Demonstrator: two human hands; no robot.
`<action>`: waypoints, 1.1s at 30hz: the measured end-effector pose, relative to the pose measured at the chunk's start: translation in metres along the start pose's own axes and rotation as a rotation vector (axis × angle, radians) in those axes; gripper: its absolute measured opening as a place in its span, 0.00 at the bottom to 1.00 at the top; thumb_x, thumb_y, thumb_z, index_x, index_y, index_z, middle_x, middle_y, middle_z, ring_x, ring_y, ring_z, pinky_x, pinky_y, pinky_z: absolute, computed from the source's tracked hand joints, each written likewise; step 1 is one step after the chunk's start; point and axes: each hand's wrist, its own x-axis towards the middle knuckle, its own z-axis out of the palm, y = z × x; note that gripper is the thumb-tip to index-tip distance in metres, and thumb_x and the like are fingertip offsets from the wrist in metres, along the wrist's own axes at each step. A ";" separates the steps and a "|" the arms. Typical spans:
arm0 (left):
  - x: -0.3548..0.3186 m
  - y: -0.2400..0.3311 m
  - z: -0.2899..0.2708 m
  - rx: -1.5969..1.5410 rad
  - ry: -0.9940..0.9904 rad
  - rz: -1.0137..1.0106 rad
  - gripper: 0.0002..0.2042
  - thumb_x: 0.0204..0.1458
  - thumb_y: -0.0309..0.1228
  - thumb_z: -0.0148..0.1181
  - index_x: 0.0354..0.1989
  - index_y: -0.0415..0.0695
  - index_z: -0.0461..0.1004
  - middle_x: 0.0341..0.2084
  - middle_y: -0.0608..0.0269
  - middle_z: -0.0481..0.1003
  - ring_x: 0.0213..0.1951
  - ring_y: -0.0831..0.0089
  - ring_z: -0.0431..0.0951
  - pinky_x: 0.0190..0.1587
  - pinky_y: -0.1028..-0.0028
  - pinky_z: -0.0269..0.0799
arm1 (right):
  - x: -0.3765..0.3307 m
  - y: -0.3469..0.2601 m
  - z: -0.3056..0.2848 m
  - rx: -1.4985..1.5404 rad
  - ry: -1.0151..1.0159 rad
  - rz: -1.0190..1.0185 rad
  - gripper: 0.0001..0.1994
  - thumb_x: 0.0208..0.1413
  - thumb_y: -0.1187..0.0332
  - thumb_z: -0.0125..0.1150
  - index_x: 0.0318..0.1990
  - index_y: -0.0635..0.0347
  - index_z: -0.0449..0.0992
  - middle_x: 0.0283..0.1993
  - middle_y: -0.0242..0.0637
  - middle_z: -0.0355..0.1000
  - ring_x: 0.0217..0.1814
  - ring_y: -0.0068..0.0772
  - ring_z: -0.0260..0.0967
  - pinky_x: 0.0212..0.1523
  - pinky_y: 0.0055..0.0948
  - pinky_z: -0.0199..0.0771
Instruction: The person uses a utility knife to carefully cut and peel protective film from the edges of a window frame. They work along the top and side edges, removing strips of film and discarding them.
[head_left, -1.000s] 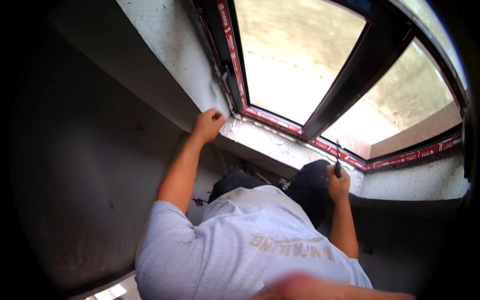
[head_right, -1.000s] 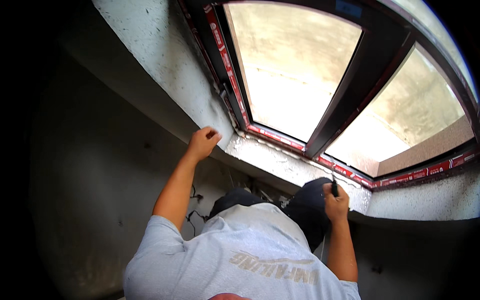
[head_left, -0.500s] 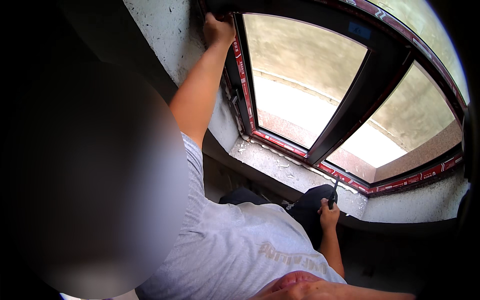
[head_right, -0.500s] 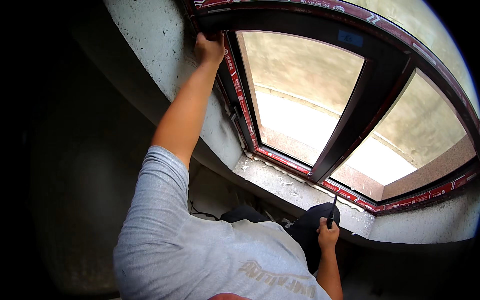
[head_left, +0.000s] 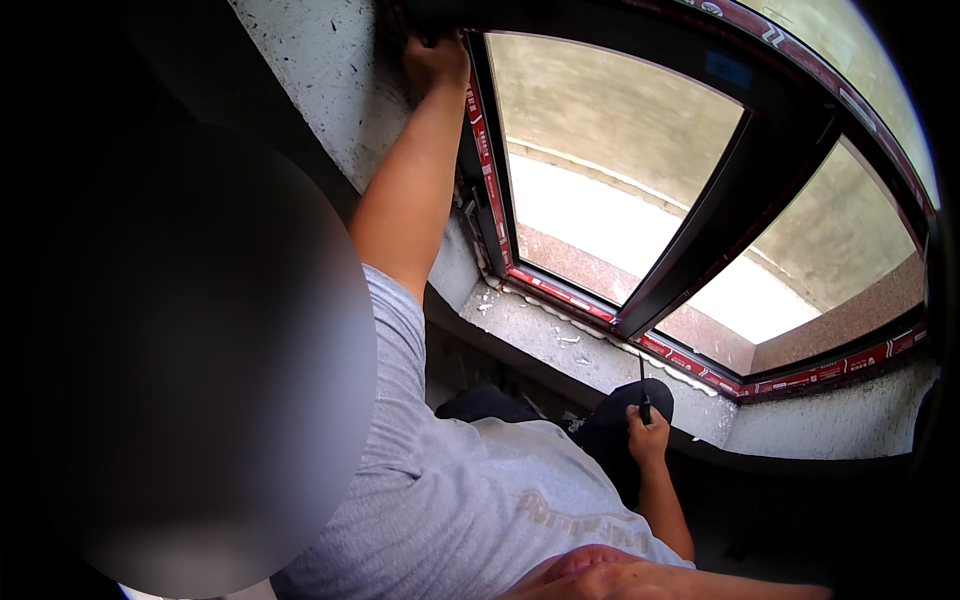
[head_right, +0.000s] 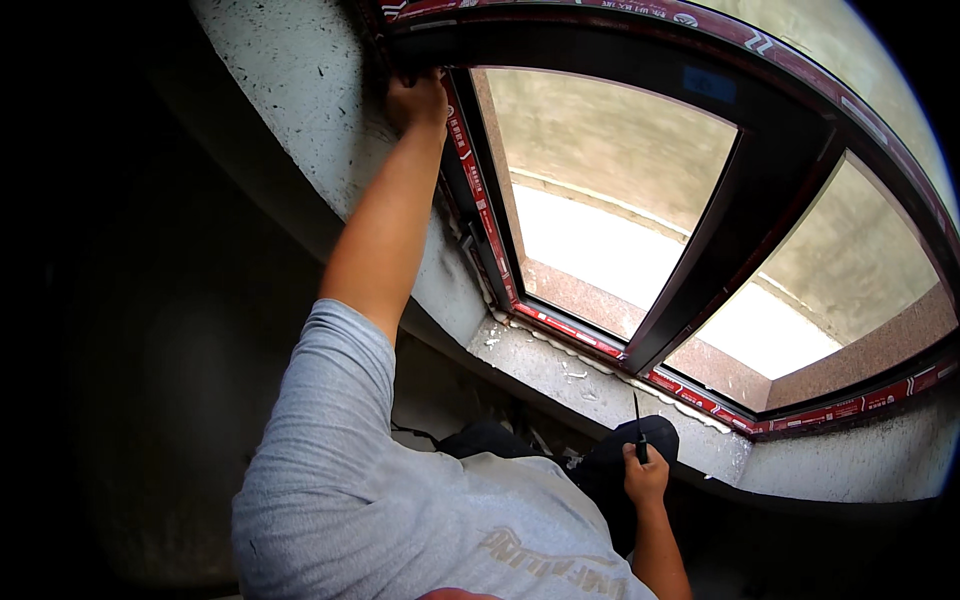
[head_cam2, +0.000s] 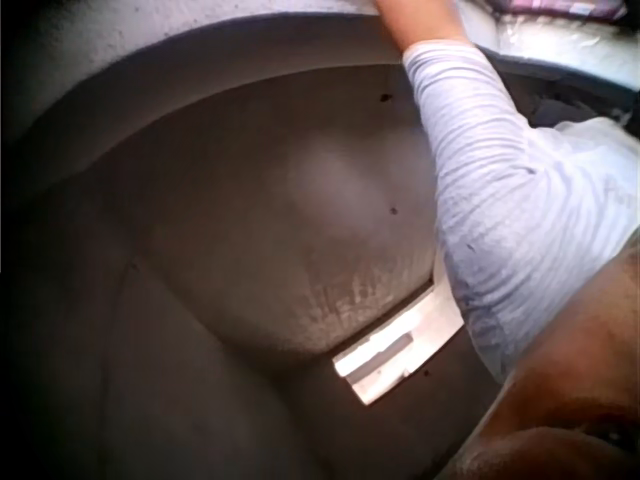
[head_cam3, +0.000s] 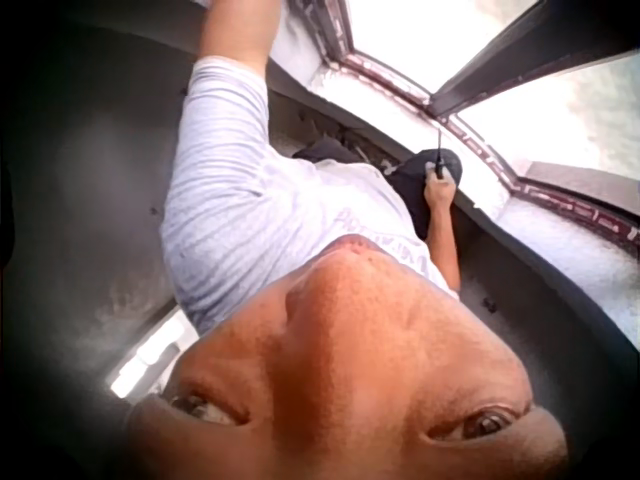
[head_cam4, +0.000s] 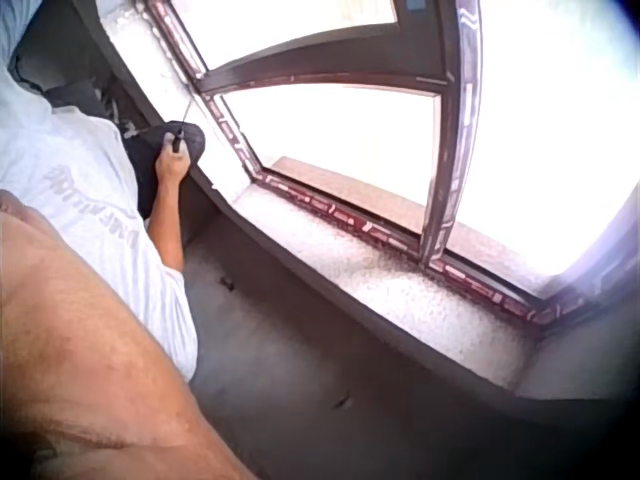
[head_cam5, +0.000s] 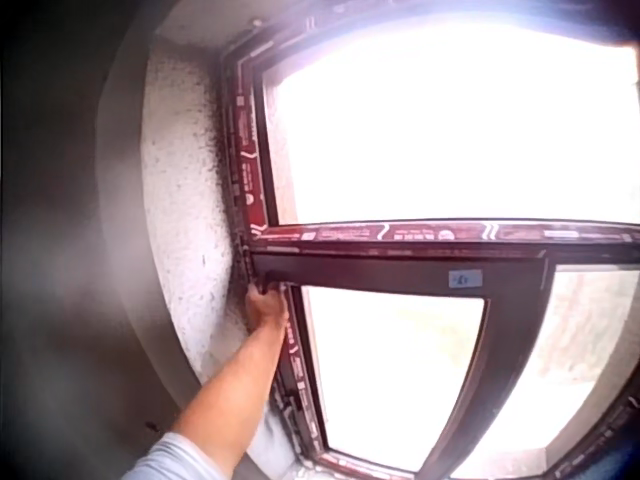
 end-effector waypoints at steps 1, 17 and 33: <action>0.000 0.001 0.000 0.062 0.031 0.012 0.17 0.51 0.34 0.66 0.47 0.39 0.79 0.39 0.54 0.83 0.42 0.63 0.83 0.47 0.67 0.74 | 0.002 0.001 0.001 -0.005 -0.004 -0.011 0.17 0.61 0.59 0.64 0.26 0.63 0.74 0.19 0.29 0.65 0.24 0.22 0.61 0.27 0.31 0.63; 0.002 -0.022 -0.021 0.307 -0.079 0.614 0.10 0.48 0.27 0.66 0.36 0.37 0.73 0.35 0.46 0.77 0.38 0.51 0.80 0.44 0.59 0.76 | -0.010 0.011 -0.005 0.163 0.005 -0.035 0.16 0.62 0.61 0.65 0.27 0.62 0.74 0.20 0.22 0.64 0.24 0.17 0.59 0.25 0.26 0.60; -0.240 -0.076 -0.165 0.397 -1.049 0.228 0.05 0.57 0.29 0.56 0.37 0.42 0.69 0.32 0.43 0.74 0.37 0.40 0.74 0.40 0.51 0.71 | 0.005 0.021 0.001 0.121 0.064 -0.003 0.15 0.61 0.58 0.66 0.29 0.60 0.77 0.19 0.24 0.66 0.22 0.17 0.62 0.24 0.25 0.62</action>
